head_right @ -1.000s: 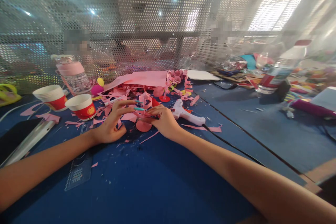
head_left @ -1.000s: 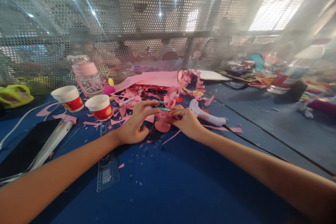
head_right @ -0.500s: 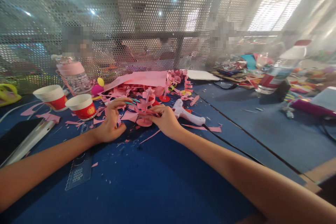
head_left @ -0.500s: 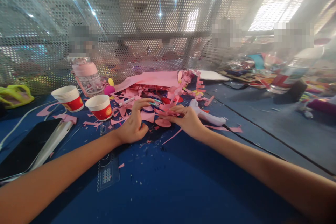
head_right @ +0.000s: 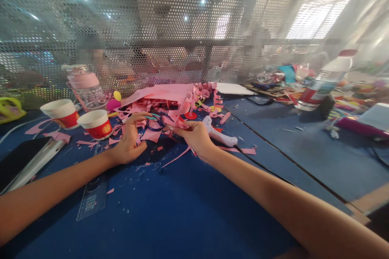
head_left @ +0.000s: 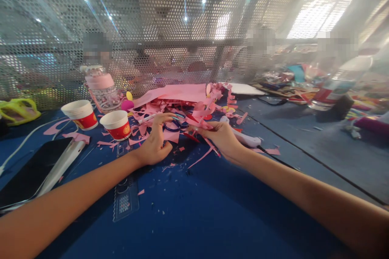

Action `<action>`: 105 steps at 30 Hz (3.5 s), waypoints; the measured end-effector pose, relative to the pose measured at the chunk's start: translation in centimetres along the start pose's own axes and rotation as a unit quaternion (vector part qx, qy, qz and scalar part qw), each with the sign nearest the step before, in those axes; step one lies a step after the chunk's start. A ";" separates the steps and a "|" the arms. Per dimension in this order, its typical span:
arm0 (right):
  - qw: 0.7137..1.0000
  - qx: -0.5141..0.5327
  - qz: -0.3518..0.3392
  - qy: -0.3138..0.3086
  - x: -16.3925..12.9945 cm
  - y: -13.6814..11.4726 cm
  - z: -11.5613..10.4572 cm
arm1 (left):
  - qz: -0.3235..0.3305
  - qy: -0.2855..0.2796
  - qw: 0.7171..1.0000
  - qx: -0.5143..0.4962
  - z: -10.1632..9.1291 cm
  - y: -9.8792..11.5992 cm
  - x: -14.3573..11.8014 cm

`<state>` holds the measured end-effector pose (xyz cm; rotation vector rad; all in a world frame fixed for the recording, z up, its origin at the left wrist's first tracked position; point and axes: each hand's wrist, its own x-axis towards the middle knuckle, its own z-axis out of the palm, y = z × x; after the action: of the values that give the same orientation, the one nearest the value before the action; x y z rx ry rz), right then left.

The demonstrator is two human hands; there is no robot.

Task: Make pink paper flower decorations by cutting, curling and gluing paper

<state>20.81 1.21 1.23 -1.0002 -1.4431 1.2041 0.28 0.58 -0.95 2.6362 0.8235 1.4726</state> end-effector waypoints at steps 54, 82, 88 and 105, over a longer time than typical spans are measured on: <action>0.984 -0.084 -0.119 0.103 0.1 -0.3 -0.4 | -0.286 -0.152 0.941 -0.103 1.7 1.6 0.2; 0.969 -0.216 -0.116 0.029 0.7 0.1 -2.2 | -0.490 -0.122 0.811 -0.295 -0.2 3.1 2.0; 0.977 -0.180 -0.108 0.031 0.5 -0.4 -2.0 | -0.587 -0.101 0.720 -0.356 -1.6 6.3 4.5; 0.984 -0.136 -0.102 0.053 0.5 -0.6 -1.8 | -0.553 -0.068 0.669 -0.491 -0.2 4.6 3.5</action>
<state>22.51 1.88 2.02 -1.0545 -1.6103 0.8086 3.56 -1.92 3.12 0.9984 0.9160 0.8554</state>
